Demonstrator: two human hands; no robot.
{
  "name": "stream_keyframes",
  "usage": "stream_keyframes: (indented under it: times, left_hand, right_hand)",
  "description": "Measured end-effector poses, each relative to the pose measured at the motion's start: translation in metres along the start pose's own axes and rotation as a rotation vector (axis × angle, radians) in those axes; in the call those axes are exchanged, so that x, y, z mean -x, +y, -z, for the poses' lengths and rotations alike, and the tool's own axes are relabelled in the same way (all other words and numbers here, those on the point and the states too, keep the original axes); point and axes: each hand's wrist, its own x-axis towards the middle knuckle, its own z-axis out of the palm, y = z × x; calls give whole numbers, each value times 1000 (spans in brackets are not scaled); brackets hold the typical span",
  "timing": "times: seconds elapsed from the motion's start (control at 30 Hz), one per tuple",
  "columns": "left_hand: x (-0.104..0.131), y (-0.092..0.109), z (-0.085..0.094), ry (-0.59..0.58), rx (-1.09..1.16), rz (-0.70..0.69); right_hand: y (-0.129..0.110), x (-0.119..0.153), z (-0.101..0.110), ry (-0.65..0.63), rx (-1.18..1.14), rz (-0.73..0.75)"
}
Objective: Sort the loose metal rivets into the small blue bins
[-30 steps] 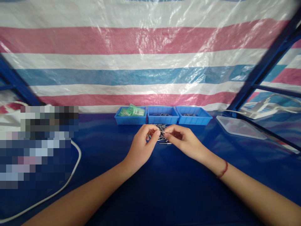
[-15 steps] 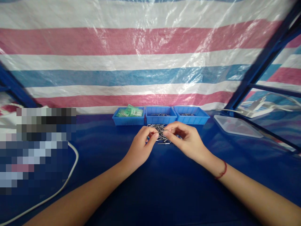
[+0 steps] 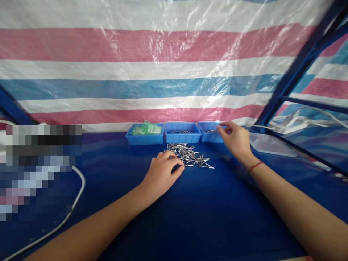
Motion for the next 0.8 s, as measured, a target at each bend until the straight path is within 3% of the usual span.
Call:
stream_keyframes:
  times: [0.1,0.23,0.33,0.53,0.8]
  left_hand:
    - [0,2,0,-23,-35,-20]
    - [0,3,-2,-42,-63,-11]
    - [0,2,-4,-9,-42,6]
    - [-3,-5,-2,133,201,89]
    - [-1,1,2,224,382,84]
  right_hand:
    - [1,-1,2,-11,32,4]
    - [-19,10,5,-65,-111,39]
    - [-34,24,4,-205,-252,109]
    - [-59,54,-2,-610,-514,274]
    - [-69,62,4,-582,-486,404]
